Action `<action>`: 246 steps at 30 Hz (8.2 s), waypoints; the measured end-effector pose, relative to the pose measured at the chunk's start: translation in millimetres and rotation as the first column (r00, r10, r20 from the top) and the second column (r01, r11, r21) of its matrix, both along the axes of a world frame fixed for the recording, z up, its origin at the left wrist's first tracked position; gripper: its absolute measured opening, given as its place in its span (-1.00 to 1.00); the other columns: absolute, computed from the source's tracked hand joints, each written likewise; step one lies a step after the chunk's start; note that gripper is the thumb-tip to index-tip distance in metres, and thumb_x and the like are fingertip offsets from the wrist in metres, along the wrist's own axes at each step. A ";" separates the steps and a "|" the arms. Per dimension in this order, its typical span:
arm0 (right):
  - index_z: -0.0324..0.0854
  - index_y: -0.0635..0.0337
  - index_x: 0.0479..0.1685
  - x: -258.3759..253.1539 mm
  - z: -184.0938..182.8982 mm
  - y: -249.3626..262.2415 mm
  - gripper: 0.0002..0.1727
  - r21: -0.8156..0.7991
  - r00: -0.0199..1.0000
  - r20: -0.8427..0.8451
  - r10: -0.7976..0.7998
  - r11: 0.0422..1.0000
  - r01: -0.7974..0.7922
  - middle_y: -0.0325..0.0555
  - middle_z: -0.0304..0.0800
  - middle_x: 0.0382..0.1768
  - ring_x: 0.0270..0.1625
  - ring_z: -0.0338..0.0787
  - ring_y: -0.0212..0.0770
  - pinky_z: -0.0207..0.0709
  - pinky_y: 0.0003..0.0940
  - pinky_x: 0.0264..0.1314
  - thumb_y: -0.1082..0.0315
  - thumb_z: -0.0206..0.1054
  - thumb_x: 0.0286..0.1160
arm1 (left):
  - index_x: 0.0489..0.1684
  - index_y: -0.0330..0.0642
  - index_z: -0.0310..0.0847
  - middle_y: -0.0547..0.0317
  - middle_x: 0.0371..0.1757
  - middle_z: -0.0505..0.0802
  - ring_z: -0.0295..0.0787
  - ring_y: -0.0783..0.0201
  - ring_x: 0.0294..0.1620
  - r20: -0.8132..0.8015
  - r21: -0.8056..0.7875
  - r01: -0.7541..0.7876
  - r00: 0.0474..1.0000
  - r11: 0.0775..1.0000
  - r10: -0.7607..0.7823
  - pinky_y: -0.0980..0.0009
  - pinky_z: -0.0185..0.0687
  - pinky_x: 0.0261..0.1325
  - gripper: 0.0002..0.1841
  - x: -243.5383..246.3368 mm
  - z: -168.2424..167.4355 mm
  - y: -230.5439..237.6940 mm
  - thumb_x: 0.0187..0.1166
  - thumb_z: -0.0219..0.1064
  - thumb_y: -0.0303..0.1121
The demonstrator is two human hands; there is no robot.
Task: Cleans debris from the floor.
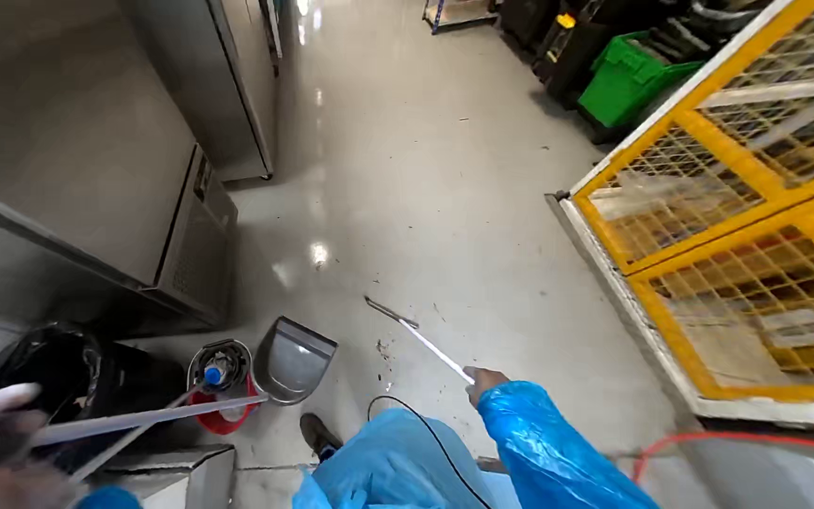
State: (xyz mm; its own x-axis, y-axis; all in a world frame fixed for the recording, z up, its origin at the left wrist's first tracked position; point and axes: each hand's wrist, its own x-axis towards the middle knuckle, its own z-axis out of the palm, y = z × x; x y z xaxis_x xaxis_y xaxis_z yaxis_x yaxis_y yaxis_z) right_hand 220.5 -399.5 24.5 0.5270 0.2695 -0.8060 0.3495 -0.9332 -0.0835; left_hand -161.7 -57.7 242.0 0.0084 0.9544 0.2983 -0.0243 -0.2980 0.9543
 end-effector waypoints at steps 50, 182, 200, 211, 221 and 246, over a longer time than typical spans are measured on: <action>0.30 0.60 0.64 -33.9 -243.5 -19.2 -0.25 -0.178 0.874 -0.268 -0.406 0.912 0.369 0.53 0.38 0.65 0.79 0.35 0.29 0.10 0.15 0.84 0.00 -0.27 0.97 | -0.03 -0.54 0.52 0.16 -0.12 0.78 0.73 0.60 -0.05 -0.378 -0.407 0.129 0.877 0.904 -0.296 0.66 0.65 0.10 -0.71 83.3 -359.1 -40.0 0.30 0.19 -0.56; 0.35 0.38 0.69 -71.1 -139.6 -137.9 -0.36 -0.100 0.980 -0.112 -0.165 0.983 0.154 0.47 0.53 0.56 0.67 0.50 0.32 0.27 0.20 0.73 0.41 0.36 0.62 | 0.01 -0.65 0.55 -0.24 0.25 0.80 0.74 0.20 0.27 -0.342 -0.631 -0.018 0.904 0.775 -0.257 0.32 0.61 0.39 -0.78 -114.8 -333.3 -155.4 0.49 0.13 -0.71; 0.20 0.52 0.73 -311.3 -234.4 -91.4 -0.39 -0.254 0.880 -0.475 0.024 0.953 -0.164 0.43 0.35 0.70 0.79 0.35 0.20 0.12 0.05 0.84 0.28 0.09 0.86 | 0.07 -0.59 0.62 -0.25 0.22 0.81 0.75 0.09 0.23 -0.483 -0.692 -0.333 0.873 0.641 -0.068 0.22 0.59 0.39 -0.78 -152.1 -388.3 -231.4 0.50 0.29 -0.74; 0.46 0.25 0.65 -221.7 -141.9 -50.4 -0.43 -0.068 0.856 -0.286 0.431 0.882 -0.467 0.34 0.65 0.49 0.59 0.60 0.28 0.35 0.24 0.67 0.21 0.30 0.71 | 0.12 -0.55 0.63 -0.24 0.22 0.80 0.73 0.10 0.25 -0.441 -0.731 -0.329 0.896 0.598 -0.047 0.22 0.57 0.43 -0.77 -174.0 -384.2 -222.1 0.55 0.30 -0.70; 0.35 0.51 0.64 -261.0 -270.4 24.8 -0.47 -0.210 0.921 -0.286 0.264 0.921 -0.329 0.41 0.46 0.63 0.74 0.43 0.19 0.20 0.06 0.79 0.30 0.10 0.86 | 0.07 -0.44 0.69 -0.12 0.22 0.84 0.75 0.11 0.27 -0.447 -0.744 -0.370 0.895 0.556 -0.003 0.15 0.58 0.43 -0.80 -155.6 -383.6 -227.0 0.55 0.37 -0.64; 0.29 0.46 0.71 -408.2 -154.9 168.0 -0.40 -0.044 0.500 -0.278 0.820 0.509 -0.860 0.44 0.36 0.70 0.80 0.32 0.28 0.11 0.18 0.83 0.15 -0.13 0.97 | 0.19 -0.49 0.68 -0.18 0.23 0.83 0.74 0.14 0.28 -0.364 -0.730 -0.587 0.768 0.351 0.526 0.24 0.58 0.45 -0.70 -287.2 -338.3 -380.3 0.52 0.25 -0.68</action>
State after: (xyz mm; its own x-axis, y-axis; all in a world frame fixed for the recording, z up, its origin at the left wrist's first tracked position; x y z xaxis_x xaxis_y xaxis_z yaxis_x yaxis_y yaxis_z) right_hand -187.7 -231.5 -130.4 -0.0537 0.3592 -0.9317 0.9681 -0.2100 -0.1367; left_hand -448.9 -438.0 -96.3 -0.6299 0.5702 -0.5274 -0.0887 0.6218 0.7782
